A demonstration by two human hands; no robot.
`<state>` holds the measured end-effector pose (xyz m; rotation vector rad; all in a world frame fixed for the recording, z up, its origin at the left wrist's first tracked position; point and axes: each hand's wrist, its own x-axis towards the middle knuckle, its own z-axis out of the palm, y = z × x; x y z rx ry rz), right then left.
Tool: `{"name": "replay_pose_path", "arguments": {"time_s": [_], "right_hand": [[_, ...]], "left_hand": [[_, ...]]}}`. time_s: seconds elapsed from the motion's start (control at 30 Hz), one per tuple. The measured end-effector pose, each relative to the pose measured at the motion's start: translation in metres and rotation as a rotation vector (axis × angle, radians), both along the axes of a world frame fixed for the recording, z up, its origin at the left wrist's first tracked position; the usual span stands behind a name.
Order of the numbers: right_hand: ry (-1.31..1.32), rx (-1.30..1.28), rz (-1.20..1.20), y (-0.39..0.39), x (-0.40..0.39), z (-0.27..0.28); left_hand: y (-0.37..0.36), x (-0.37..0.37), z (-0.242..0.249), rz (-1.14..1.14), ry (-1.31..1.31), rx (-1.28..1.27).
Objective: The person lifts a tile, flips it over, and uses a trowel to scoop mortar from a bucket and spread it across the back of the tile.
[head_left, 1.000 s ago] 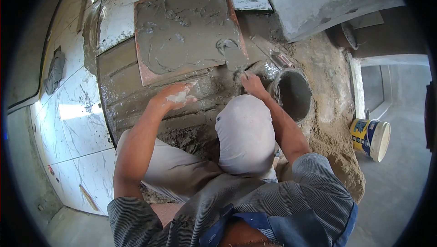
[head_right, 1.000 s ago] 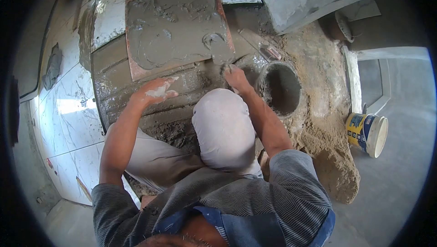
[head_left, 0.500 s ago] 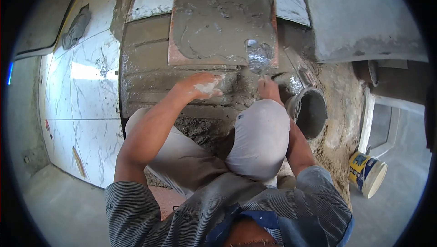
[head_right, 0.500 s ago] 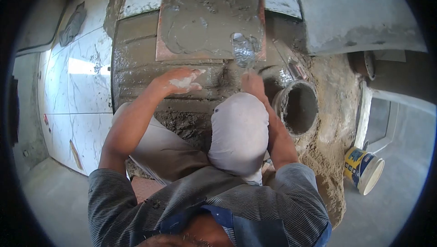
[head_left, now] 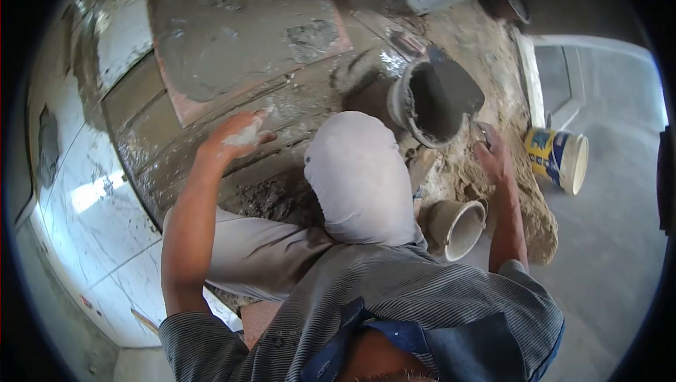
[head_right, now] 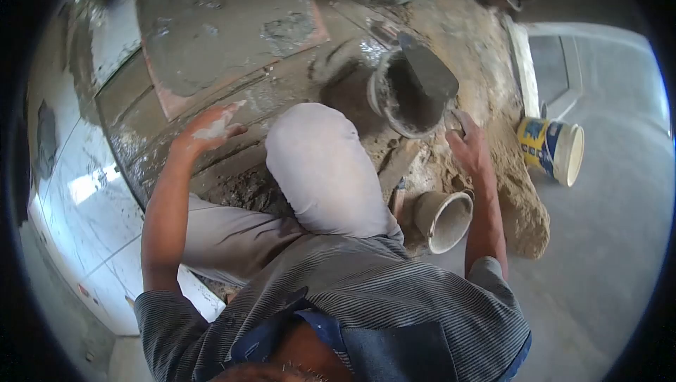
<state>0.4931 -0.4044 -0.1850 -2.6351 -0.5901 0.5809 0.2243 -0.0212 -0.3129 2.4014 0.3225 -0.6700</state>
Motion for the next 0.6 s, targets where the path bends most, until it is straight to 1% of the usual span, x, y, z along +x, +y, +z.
{"name": "replay_pose_path", "arguments": {"time_s": [0.07, 0.1, 0.17, 0.2, 0.23, 0.27, 0.3, 0.37, 0.43, 0.5, 0.57, 0.6], "right_hand": [[0.049, -0.205, 0.058, -0.015, 0.008, 0.008], [0.045, -0.199, 0.036, -0.020, 0.012, 0.002], [-0.007, -0.394, 0.255, -0.027, 0.025, -0.029], [-0.050, -0.350, 0.394, -0.026, 0.032, -0.046], [-0.092, -0.306, 0.536, -0.027, 0.042, -0.066], [-0.158, -0.367, 0.581, -0.034, 0.058, -0.102], [-0.218, -0.432, 0.629, -0.040, 0.071, -0.129], [-0.192, -0.460, 0.602, -0.012, 0.072, -0.118], [-0.179, -0.483, 0.572, 0.022, 0.063, -0.088], [-0.218, -0.491, 0.767, 0.036, 0.045, -0.052], [-0.238, -0.470, 0.772, 0.033, 0.047, -0.039], [-0.178, -0.424, 0.782, 0.031, 0.059, -0.034]], "left_hand": [[-0.001, 0.007, -0.002, 0.061, -0.051, -0.034], [0.000, 0.014, -0.004, 0.040, -0.056, -0.029], [-0.002, 0.029, -0.010, 0.136, 0.102, -0.141], [-0.007, 0.036, -0.012, 0.118, 0.098, -0.133], [-0.012, 0.042, -0.014, 0.150, 0.084, -0.248], [-0.015, 0.049, -0.018, 0.182, 0.069, -0.362], [-0.021, 0.059, -0.021, 0.170, 0.073, -0.357], [-0.041, 0.081, -0.027, 0.279, -0.002, -0.619], [-0.063, 0.118, -0.036, 0.356, -0.019, -0.717], [-0.092, 0.160, -0.047, 0.446, -0.055, -0.855], [-0.116, 0.195, -0.059, 0.493, -0.048, -0.940], [-0.127, 0.209, -0.070, 0.487, -0.047, -0.938]]}}
